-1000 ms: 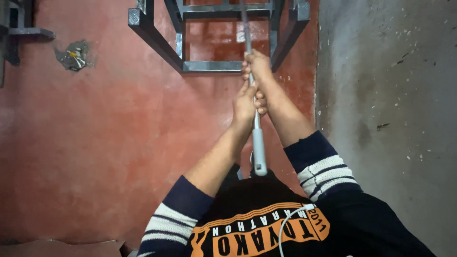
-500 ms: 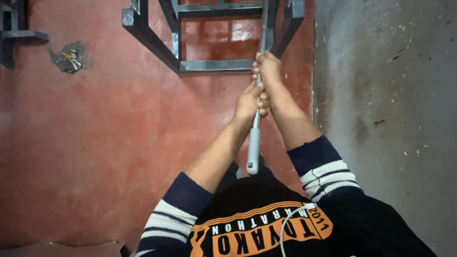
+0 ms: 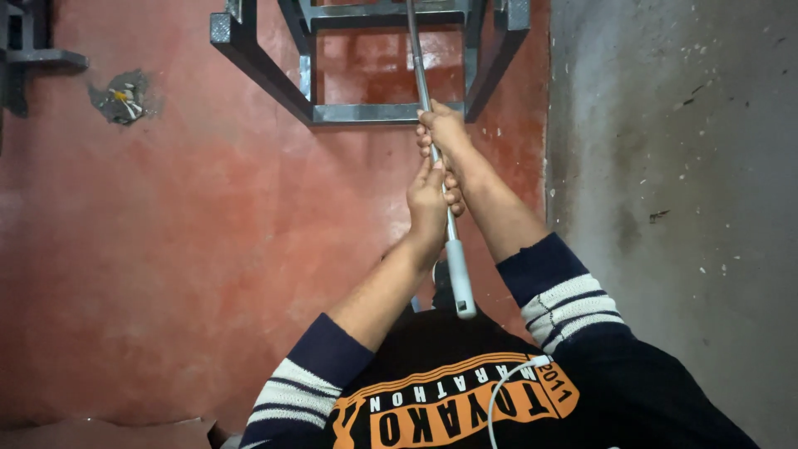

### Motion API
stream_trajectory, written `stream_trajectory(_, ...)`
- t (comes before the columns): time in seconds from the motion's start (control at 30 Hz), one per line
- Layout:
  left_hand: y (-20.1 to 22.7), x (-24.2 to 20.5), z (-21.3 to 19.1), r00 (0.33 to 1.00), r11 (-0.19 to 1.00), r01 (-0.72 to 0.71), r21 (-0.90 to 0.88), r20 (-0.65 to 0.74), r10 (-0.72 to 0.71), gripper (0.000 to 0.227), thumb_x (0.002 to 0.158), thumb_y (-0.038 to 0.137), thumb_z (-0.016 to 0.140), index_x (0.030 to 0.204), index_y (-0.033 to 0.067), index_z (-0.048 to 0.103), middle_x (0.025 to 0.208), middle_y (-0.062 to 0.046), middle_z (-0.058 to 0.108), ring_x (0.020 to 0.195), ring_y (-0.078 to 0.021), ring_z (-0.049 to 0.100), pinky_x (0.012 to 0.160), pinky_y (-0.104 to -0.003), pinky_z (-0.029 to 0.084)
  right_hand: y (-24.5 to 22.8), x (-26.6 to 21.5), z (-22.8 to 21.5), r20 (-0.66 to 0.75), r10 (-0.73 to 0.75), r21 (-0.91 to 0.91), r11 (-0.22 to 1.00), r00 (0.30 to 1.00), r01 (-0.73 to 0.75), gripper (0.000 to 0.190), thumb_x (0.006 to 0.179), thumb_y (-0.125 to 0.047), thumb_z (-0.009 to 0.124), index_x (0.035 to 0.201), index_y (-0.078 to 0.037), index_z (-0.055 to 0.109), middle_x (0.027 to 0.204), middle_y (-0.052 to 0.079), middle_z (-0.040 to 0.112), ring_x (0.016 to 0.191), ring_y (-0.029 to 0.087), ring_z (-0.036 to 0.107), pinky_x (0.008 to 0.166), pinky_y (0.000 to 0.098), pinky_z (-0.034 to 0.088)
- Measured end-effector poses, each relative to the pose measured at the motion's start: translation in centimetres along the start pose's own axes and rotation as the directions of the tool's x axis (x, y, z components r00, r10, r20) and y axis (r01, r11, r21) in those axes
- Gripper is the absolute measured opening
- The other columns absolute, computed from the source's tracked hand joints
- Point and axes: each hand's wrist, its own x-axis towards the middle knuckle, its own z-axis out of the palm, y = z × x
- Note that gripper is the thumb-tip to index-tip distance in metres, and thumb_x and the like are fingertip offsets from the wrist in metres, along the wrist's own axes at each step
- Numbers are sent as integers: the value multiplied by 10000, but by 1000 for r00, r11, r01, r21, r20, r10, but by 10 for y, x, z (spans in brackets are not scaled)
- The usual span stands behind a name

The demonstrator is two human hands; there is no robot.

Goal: The recorder moves a long metal bar across the gym floor.

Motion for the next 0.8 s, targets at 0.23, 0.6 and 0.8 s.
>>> stream_trajectory(0.23,-33,18,6,993,987,122,102,-17,-121,143,1095,260,453,1114,136,519,721,38,478,499,-55,412,416,-232,354,4,-7,-44,-194,-99,83,990,976,117,276,984,-104,612,1255,-145,581,672,20,547,443,93,456,368,287,370)
stream_trajectory(0.6,-23,32,-24,969,959,247,138,-25,-246,62,1052,208,481,1075,159,513,715,32,500,471,-45,404,391,-222,322,2,-17,-22,-319,-80,118,985,944,123,219,974,-115,580,1127,-269,545,634,23,521,420,111,445,358,304,379)
stream_trajectory(0.8,-18,-1,-32,989,986,132,101,-77,-124,88,1060,238,500,1063,160,540,710,34,489,470,-41,401,394,-212,316,26,-17,-5,-107,-23,63,998,994,30,39,1007,-123,542,987,-148,520,652,3,479,438,102,432,367,306,367)
